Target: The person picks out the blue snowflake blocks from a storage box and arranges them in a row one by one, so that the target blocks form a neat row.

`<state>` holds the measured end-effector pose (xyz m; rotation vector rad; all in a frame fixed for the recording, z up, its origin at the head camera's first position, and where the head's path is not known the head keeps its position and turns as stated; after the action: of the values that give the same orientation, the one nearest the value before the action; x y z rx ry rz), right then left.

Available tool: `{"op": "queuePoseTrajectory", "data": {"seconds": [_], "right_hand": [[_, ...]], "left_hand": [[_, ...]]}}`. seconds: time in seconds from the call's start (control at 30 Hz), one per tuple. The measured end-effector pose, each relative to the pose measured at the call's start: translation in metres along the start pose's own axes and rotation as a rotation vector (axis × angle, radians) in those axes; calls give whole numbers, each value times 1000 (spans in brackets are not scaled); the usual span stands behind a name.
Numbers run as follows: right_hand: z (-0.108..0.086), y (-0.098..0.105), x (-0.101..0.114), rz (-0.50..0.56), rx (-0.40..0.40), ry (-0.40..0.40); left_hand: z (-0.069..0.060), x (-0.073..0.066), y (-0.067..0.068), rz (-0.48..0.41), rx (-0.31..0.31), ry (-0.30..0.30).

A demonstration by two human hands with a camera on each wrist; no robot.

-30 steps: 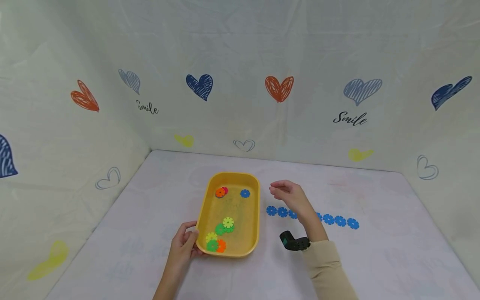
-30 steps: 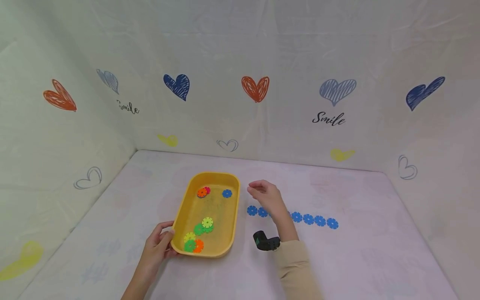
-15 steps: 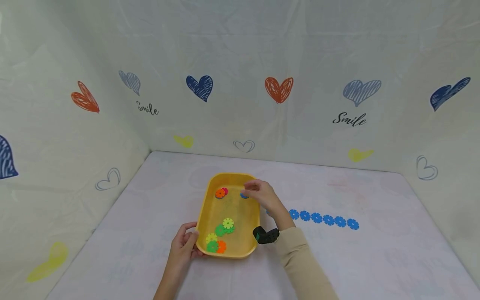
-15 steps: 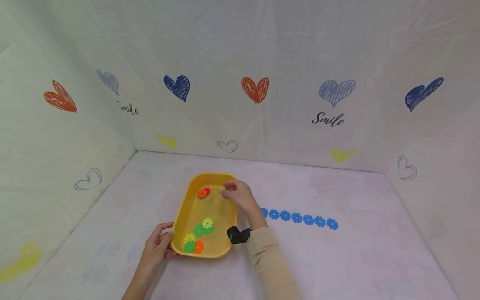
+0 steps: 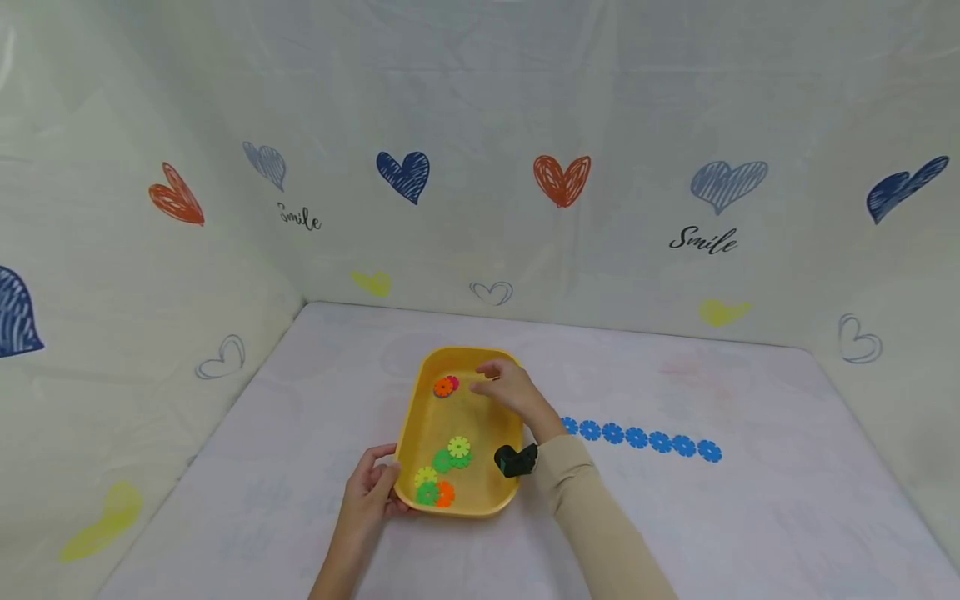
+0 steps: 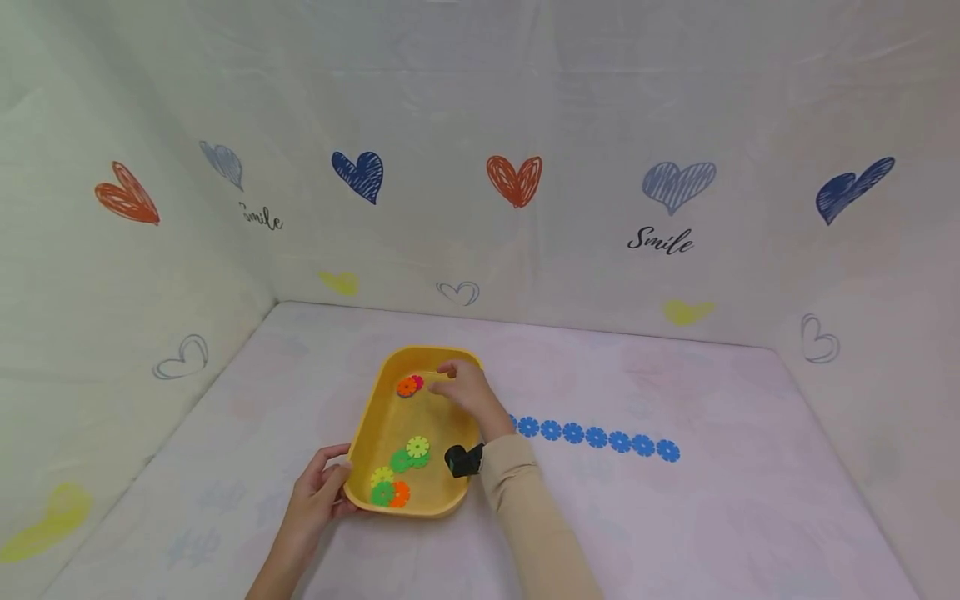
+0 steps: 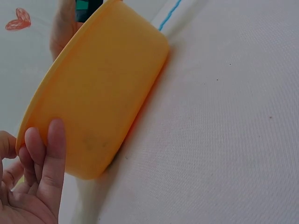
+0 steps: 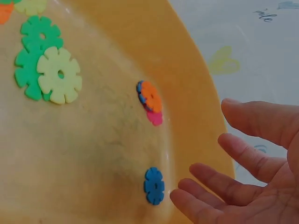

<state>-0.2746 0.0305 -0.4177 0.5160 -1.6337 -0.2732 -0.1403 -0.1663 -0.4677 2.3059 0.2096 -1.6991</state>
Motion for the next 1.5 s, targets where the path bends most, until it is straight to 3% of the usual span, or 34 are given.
{"op": "queuePoseTrajectory", "data": {"seconds": [0.33, 0.73, 1.0, 1.27, 1.5], "right_hand": [[12, -11, -3, -47, 29, 61], [14, -22, -15, -154, 3, -29], [12, -30, -15, -221, -8, 57], [8, -37, -10, -288, 71, 146], [6, -44, -12, -272, 157, 153]], "left_hand": [[1, 3, 0, -2, 10, 14], [-1, 1, -2, -29, 14, 1], [-1, 1, -3, 1, 2, 18], [-1, -1, -1, -7, 1, -8], [-1, 0, 0, -1, -3, 8]]}}
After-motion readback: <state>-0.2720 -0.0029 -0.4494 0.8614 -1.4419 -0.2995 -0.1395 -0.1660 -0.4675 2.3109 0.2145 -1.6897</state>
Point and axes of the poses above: each hand's wrist, its own z-axis towards the middle knuckle, its own y-axis out of the back of the hand, x = y × z, the point moved 6 cm from there along z, towards the middle knuckle, and after that the axes turned 7 degrees about -x, right-handed, at the moved point
